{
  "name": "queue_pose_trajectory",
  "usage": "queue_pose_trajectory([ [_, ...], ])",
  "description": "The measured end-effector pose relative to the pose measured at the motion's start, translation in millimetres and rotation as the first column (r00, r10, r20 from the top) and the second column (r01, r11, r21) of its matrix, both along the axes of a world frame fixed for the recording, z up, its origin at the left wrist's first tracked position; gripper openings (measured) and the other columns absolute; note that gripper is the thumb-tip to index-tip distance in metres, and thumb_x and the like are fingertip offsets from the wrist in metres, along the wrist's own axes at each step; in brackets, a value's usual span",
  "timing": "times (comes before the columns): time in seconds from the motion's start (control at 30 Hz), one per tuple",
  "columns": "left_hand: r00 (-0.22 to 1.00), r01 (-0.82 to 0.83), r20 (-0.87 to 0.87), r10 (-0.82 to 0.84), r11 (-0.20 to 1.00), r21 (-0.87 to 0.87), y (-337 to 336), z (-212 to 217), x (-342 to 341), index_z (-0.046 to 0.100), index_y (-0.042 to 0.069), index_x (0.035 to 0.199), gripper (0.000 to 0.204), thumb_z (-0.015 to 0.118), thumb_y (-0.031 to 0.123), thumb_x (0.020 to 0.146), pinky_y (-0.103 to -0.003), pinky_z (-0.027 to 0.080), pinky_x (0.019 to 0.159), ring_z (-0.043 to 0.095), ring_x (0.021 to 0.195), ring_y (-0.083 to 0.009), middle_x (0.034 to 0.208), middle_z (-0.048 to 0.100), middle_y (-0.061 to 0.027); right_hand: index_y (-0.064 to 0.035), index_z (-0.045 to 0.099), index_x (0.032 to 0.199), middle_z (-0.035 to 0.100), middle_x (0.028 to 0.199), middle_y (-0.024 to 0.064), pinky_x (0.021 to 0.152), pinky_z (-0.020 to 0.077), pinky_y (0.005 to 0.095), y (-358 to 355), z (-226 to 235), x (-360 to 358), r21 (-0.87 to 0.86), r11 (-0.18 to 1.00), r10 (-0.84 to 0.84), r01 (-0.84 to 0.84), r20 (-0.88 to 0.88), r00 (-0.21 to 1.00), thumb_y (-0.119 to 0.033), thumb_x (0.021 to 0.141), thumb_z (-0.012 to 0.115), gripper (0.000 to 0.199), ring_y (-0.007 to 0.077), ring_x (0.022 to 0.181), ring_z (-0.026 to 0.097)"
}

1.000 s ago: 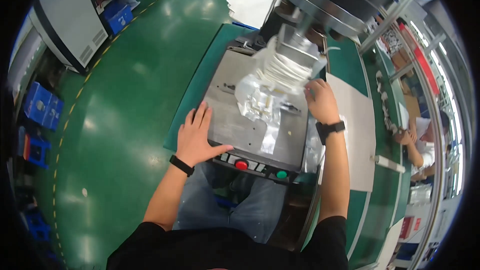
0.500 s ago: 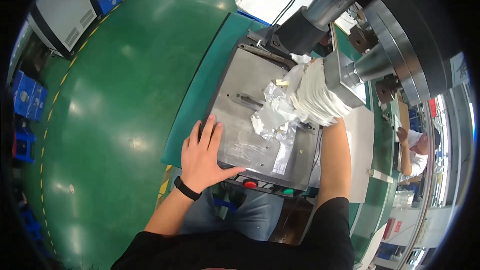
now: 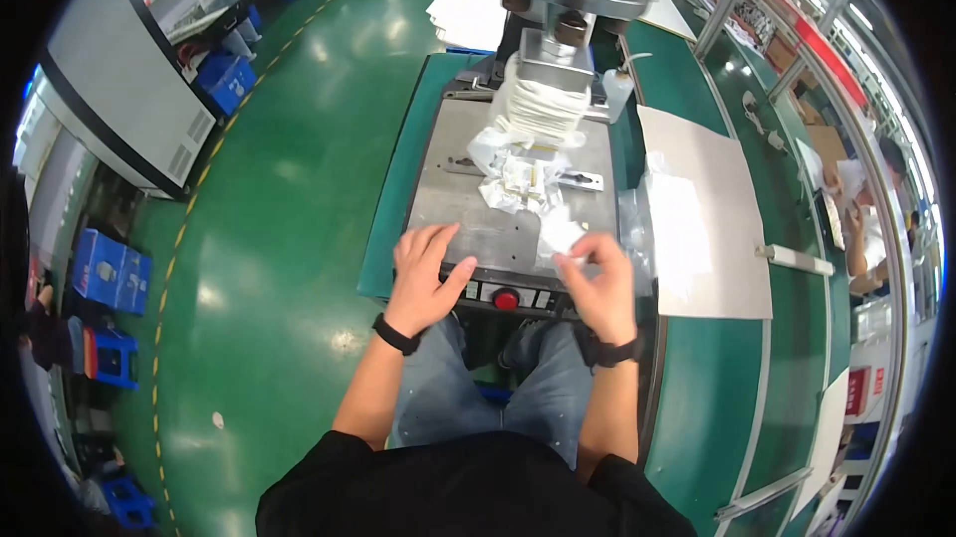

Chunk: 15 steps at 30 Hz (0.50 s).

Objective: Operate an assembly machine to join electronic components.

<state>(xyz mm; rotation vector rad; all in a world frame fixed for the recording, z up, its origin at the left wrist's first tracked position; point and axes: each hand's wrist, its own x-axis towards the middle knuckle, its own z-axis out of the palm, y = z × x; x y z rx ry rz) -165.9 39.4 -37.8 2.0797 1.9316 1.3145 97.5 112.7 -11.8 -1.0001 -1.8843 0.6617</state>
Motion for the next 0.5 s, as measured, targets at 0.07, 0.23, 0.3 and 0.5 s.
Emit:
queue_pose_trajectory([
  [0.07,0.976,0.120,0.178,-0.125,0.992,0.040,-8,2,24,0.058,-0.001,0.128,0.057,0.074,0.037,0.090,-0.043,0.049,0.088,0.059,0.113,-0.0286,0.124,0.063,-0.0155,-0.0051,0.059,0.104,0.064,0.092,0.0022,0.072,0.0460,0.0222,-23,0,-17,-0.070,0.992,0.104,-0.109,-0.071,0.992,-0.004,0.092,0.070,0.017,0.0080,0.083,0.058],
  [0.23,0.390,0.410,0.898,-0.205,0.911,0.030,-12,8,62,0.064,-0.001,0.109,0.023,0.068,0.018,0.097,-0.026,0.048,0.075,0.057,0.087,-0.0073,0.094,0.065,-0.0035,-0.0043,0.060,0.112,0.067,0.105,0.0040,0.080,0.0518,0.0271,-47,21,-43,-0.400,0.729,0.094,-0.555,-0.745,0.661,-0.005,0.093,0.069,0.021,0.0091,0.093,0.064],
  [0.3,0.532,0.380,0.823,-0.199,0.925,-0.022,-10,12,61,0.065,-0.001,0.103,0.017,0.064,0.016,0.100,-0.020,0.045,0.073,0.052,0.084,-0.0004,0.091,0.063,0.0023,-0.0036,0.060,0.112,0.068,0.106,0.0042,0.080,0.0523,0.0277,-47,21,-44,-0.450,0.678,0.057,-0.581,-0.756,0.652,-0.006,0.094,0.069,0.021,0.0092,0.093,0.064],
  [0.5,0.795,0.397,0.532,-0.293,0.913,-0.090,19,32,50,0.065,-0.001,0.099,0.019,0.071,0.016,0.093,-0.029,0.050,0.075,0.063,0.088,-0.0127,0.095,0.067,-0.0058,-0.0011,0.061,0.116,0.069,0.103,0.0037,0.076,0.0540,0.0281,-7,-4,-24,-0.510,0.528,-0.091,-0.679,-0.829,0.551,-0.014,0.097,0.069,0.024,0.0105,0.089,0.066],
])
